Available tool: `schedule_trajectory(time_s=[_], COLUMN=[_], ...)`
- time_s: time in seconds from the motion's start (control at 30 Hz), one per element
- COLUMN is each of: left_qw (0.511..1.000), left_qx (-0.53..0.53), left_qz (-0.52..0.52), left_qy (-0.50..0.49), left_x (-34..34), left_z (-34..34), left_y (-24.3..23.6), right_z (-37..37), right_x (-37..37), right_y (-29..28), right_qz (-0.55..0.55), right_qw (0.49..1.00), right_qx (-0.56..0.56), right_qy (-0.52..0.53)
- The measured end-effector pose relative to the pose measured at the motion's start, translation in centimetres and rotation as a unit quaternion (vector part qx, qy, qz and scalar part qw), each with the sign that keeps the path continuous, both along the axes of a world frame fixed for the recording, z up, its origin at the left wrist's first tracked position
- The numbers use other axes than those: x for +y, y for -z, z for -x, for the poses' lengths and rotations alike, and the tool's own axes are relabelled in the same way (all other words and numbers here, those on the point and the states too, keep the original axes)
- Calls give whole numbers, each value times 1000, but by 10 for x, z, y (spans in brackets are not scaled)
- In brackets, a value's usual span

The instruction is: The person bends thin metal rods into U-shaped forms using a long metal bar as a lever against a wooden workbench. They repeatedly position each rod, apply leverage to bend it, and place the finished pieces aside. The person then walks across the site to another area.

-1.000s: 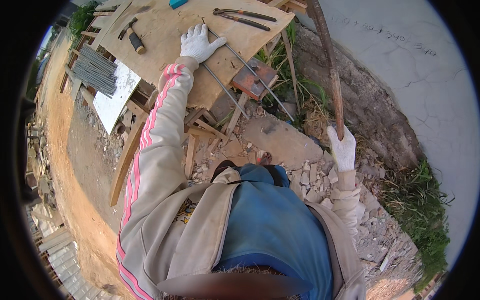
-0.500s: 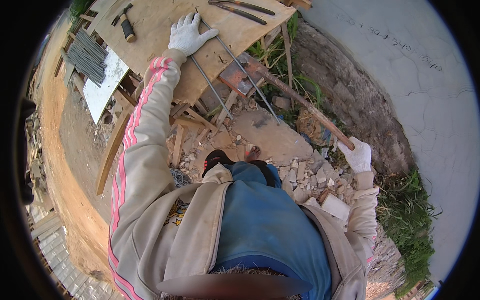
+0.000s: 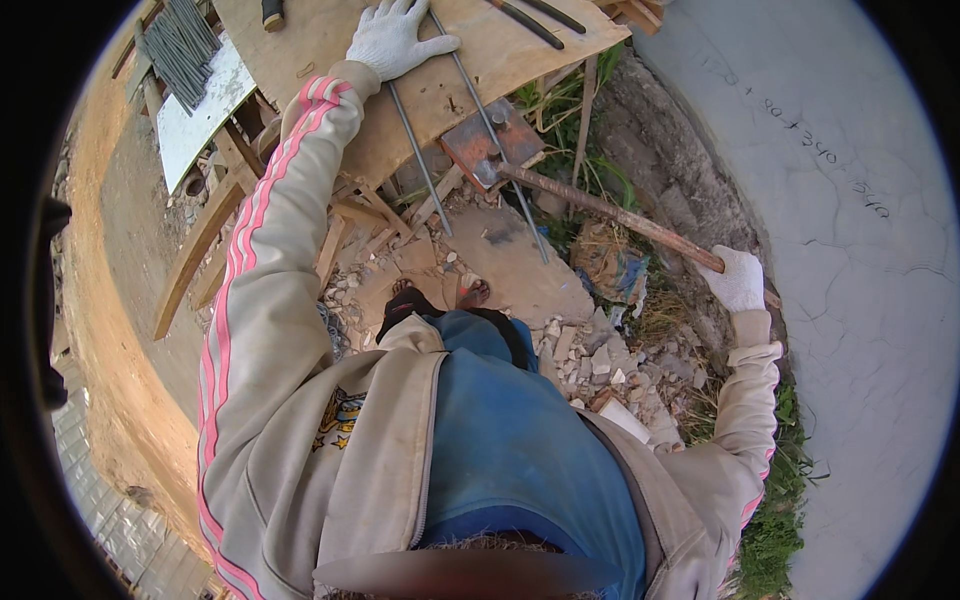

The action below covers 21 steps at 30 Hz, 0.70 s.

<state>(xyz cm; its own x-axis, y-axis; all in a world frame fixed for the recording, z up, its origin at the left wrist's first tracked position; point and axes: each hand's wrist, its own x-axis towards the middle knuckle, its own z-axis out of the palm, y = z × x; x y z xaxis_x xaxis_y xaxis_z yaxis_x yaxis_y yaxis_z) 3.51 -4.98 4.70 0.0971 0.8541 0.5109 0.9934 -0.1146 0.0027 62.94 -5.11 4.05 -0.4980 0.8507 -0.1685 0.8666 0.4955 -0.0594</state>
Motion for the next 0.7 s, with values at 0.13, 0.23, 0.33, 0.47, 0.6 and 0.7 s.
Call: schedule_trajectory(time_s=[0.13, 0.23, 0.33, 0.47, 0.6, 0.7], left_qw=[999, 999, 998, 996, 997, 995], left_qx=[-30, -23, -29, -45, -50, -49], left_qz=[-6, 16, 29, 58, 54, 73], left_qy=[-10, -32, -41, -41, -25, -38], left_x=[-14, -13, -11, -10, -6, 6], left_z=[-18, -20, -19, -19, -16, -5], left_y=[-26, -26, -22, -27, -20, 10], right_z=[4, 5, 6, 4, 0, -1], right_x=[42, 58, 55, 33, 23, 20], right_y=[-1, -5, -3, 5, 3, 3], right_qz=[4, 7, 11, 7, -29, -33], right_qw=[998, 998, 998, 998, 998, 999], right_qx=[-59, -52, -61, -53, -48, -40], right_qy=[-9, -27, -12, 21, 9, 14])
